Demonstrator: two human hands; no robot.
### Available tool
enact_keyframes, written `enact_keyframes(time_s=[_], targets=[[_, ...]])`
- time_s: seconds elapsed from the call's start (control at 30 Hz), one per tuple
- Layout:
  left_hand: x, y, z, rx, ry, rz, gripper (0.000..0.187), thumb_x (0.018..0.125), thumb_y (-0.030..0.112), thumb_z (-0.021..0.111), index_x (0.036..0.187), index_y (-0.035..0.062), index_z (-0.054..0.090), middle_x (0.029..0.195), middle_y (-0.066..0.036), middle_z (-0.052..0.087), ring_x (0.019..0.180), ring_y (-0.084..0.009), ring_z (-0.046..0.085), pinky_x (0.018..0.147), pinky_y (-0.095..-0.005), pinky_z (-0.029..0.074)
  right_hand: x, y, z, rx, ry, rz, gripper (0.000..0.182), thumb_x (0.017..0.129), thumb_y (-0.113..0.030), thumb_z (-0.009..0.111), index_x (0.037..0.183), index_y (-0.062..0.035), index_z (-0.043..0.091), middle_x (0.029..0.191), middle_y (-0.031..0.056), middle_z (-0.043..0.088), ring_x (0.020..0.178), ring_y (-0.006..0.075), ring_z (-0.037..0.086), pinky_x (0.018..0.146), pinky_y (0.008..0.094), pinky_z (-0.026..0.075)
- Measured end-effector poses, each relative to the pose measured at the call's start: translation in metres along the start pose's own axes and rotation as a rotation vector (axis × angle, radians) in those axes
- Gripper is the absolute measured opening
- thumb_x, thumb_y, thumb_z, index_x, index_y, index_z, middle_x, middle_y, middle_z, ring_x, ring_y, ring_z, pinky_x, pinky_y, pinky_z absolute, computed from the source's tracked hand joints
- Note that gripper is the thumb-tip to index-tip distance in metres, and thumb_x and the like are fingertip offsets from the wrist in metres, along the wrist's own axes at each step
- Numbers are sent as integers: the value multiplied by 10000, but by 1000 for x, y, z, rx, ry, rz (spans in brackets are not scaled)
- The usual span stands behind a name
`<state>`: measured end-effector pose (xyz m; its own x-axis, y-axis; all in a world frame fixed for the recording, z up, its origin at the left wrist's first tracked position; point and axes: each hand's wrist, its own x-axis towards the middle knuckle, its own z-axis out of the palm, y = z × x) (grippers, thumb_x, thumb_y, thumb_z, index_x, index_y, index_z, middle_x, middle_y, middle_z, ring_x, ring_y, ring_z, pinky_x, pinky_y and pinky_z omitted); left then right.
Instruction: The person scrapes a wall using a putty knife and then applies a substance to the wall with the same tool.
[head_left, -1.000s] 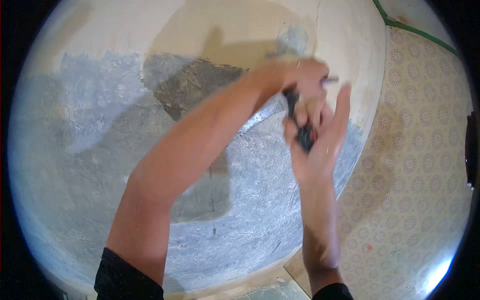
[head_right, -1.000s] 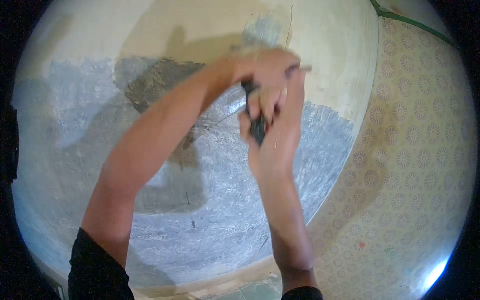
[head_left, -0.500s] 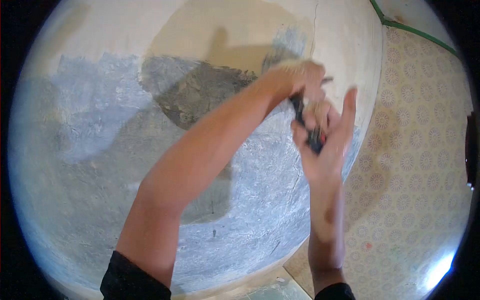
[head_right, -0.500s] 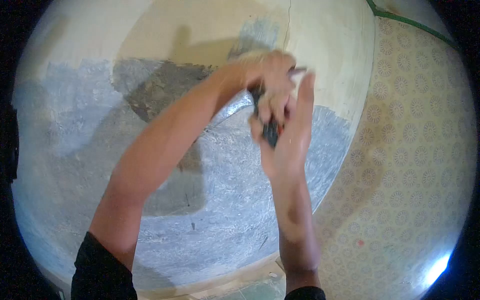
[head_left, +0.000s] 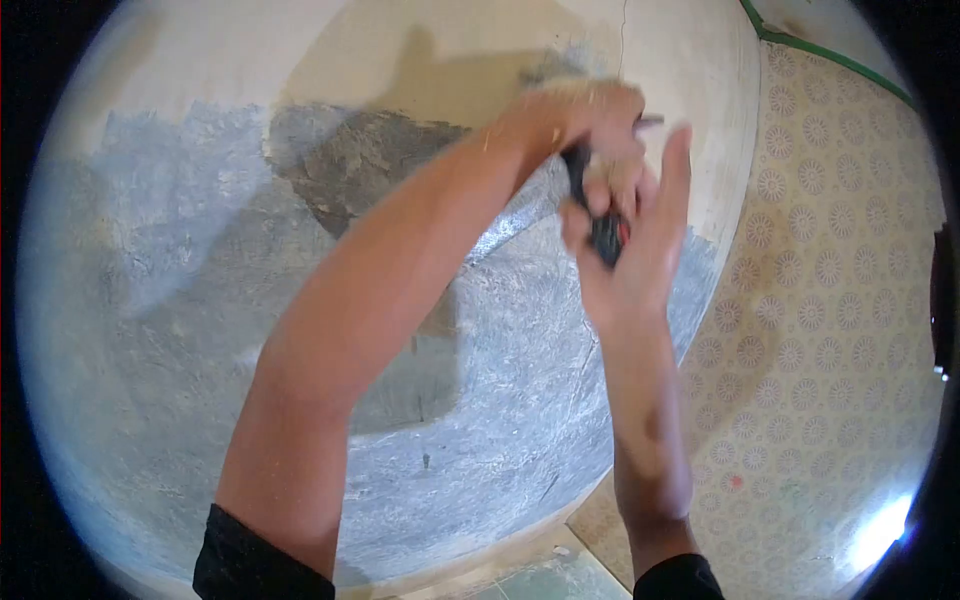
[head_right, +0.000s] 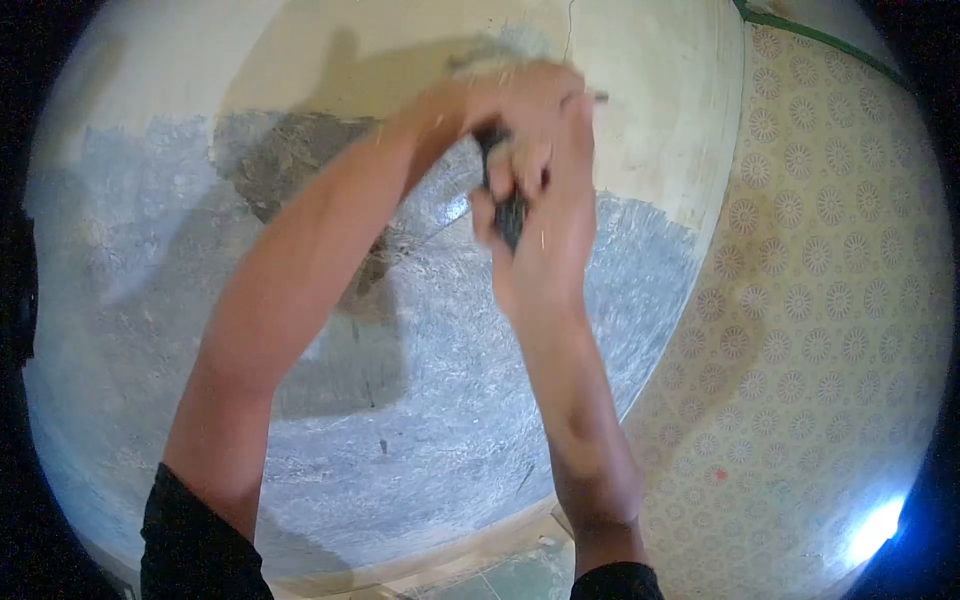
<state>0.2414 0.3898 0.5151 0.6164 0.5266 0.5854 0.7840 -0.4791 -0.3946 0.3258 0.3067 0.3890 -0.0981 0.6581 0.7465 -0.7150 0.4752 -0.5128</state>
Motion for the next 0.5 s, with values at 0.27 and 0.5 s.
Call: enact_keyframes(time_s=[0.27, 0.5], targets=[[4, -29, -1, -164, 160, 108, 367, 740, 297, 725, 976, 33, 629, 909, -214, 655, 854, -370, 647, 740, -459, 499, 17, 9, 13, 18, 81, -71, 538, 1012, -533, 441, 664, -124, 406, 650, 23, 430, 495, 139, 430, 410, 258, 280], [-5, -9, 9, -116, 418, 184, 320, 794, 306, 704, 914, 36, 582, 791, -159, 633, 703, -328, 620, 649, -428, 495, 2, 21, -14, -138, -194, -108, 496, 1022, -455, 493, 695, -83, 468, 662, 9, 488, 519, 90, 440, 439, 243, 296]])
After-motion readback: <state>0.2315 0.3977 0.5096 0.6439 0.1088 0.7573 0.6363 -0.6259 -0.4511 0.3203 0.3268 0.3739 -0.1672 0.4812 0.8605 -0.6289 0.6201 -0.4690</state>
